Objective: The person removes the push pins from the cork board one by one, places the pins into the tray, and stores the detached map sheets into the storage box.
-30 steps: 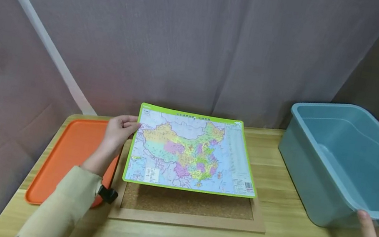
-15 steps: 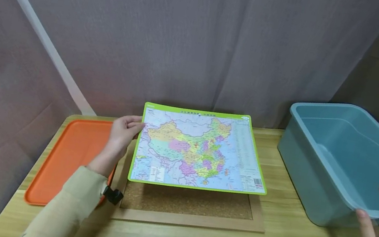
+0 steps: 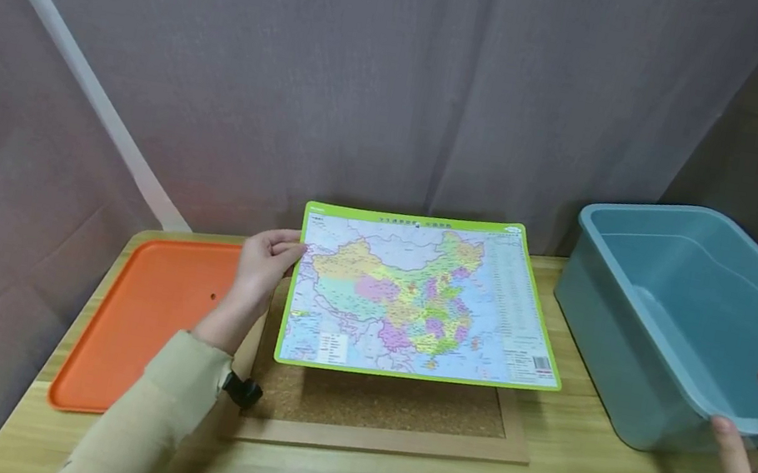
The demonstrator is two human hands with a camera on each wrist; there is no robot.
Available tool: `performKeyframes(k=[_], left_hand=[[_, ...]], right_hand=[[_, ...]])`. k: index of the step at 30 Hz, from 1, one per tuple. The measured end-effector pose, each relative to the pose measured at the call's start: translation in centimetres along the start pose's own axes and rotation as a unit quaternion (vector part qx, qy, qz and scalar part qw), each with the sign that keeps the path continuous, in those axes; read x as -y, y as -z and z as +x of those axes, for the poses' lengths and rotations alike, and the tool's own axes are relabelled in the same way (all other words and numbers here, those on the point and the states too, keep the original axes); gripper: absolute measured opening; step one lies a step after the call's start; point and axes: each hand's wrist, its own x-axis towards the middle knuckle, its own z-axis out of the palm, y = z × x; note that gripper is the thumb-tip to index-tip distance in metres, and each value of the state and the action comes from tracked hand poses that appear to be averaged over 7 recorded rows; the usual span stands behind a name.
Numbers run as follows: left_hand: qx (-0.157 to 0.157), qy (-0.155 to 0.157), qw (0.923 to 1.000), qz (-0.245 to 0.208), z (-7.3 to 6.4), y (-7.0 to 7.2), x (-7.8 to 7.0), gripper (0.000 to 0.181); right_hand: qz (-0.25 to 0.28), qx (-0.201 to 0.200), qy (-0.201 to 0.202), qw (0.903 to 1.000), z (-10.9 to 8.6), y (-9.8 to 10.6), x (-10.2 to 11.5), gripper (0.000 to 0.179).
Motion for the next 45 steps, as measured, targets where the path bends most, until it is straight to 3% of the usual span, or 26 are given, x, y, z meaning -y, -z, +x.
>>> performKeyframes(k=[14, 30, 38, 45], left_hand=[[-0.003, -0.022, 0.9996, 0.016, -0.1, 0.1, -0.2, 0.031], [0.002, -0.029, 0.9995, -0.013, 0.3, 0.1, 0.1, 0.030], [0.019, -0.042, 0.9974, -0.055, 0.7, 0.3, 0.4, 0.030], [0.037, -0.038, 0.9964, -0.066, 0.6, 0.6, 0.3, 0.030]], right_hand=[[0.045, 0.026, 0.003, 0.9986, -1.6, -4.1, 1.3, 0.084], [0.073, 0.000, -0.012, 0.9973, -5.5, -7.6, 5.1, 0.089], [0.070, -0.011, -0.003, 0.9975, -5.1, -7.8, 8.2, 0.087], [0.077, -0.027, 0.022, 0.9965, -4.8, -8.2, 10.6, 0.085]])
